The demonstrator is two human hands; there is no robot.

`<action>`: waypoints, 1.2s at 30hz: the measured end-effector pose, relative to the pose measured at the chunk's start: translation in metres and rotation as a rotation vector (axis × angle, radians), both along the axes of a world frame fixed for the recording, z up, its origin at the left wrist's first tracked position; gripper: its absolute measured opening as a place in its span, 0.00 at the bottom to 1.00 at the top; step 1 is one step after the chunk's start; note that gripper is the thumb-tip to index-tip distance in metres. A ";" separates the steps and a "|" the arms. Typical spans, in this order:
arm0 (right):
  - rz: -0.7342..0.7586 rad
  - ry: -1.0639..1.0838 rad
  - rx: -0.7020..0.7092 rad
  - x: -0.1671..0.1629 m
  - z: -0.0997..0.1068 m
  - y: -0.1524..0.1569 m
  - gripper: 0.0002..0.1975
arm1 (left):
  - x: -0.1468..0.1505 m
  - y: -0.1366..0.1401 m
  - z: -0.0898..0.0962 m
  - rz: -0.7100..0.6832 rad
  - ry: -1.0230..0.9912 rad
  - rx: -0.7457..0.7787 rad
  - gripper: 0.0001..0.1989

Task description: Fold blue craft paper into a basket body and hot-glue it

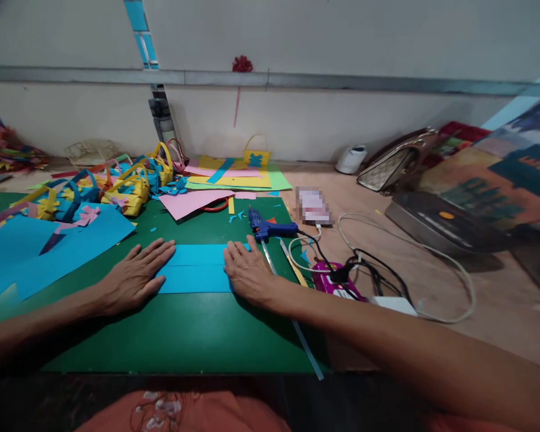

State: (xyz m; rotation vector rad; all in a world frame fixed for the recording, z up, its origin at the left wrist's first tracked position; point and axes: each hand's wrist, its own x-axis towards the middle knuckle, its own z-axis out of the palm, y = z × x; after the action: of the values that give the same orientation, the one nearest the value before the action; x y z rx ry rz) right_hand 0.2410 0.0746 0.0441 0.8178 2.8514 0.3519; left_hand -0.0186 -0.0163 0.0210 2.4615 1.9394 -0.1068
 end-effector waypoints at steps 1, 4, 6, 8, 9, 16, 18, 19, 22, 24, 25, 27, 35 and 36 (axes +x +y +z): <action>-0.002 -0.008 0.001 -0.001 0.001 -0.001 0.20 | -0.007 -0.002 0.003 0.025 -0.001 -0.009 0.29; 0.002 -0.016 0.023 -0.002 0.004 -0.003 0.21 | -0.014 0.002 0.025 0.103 -0.038 -0.035 0.28; 0.002 -0.004 0.040 -0.002 0.005 -0.005 0.22 | -0.004 0.015 0.045 0.115 -0.178 -0.030 0.24; 0.002 0.013 0.044 -0.002 0.004 -0.005 0.22 | 0.017 0.035 0.059 0.231 -0.440 -0.230 0.23; 0.003 0.019 0.043 -0.001 0.004 -0.005 0.21 | 0.029 0.047 0.063 0.244 -0.486 -0.317 0.24; 0.006 0.016 0.031 -0.002 0.001 -0.003 0.21 | 0.076 0.115 0.055 0.320 -0.535 -0.735 0.24; 0.007 0.015 0.026 -0.002 0.000 -0.002 0.20 | 0.075 0.122 0.054 0.350 -0.523 -0.807 0.24; 0.008 0.015 0.025 -0.002 -0.001 -0.002 0.20 | 0.074 0.124 0.055 0.363 -0.516 -0.834 0.24; 0.008 0.022 0.023 -0.002 -0.002 -0.002 0.20 | 0.074 0.128 0.058 0.386 -0.492 -0.907 0.23; 0.008 0.030 0.025 -0.001 -0.001 -0.002 0.20 | 0.076 0.131 0.060 0.391 -0.476 -0.962 0.23; 0.008 0.035 0.025 -0.001 -0.001 -0.002 0.20 | 0.076 0.133 0.060 0.392 -0.470 -0.988 0.24; 0.012 0.042 0.026 -0.001 0.001 -0.003 0.20 | 0.076 0.136 0.061 0.395 -0.461 -1.027 0.24; 0.026 0.116 0.045 0.002 -0.007 -0.001 0.21 | 0.060 0.133 0.065 0.389 -0.432 -1.001 0.22; 0.029 0.128 0.046 0.002 -0.008 -0.001 0.21 | 0.057 0.131 0.065 0.384 -0.430 -0.987 0.22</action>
State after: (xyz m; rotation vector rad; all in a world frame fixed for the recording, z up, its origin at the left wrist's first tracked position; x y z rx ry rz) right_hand 0.2430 0.0739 0.0361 0.8377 2.9866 0.3833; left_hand 0.0388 0.1151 0.0859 1.3377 1.5619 -0.3808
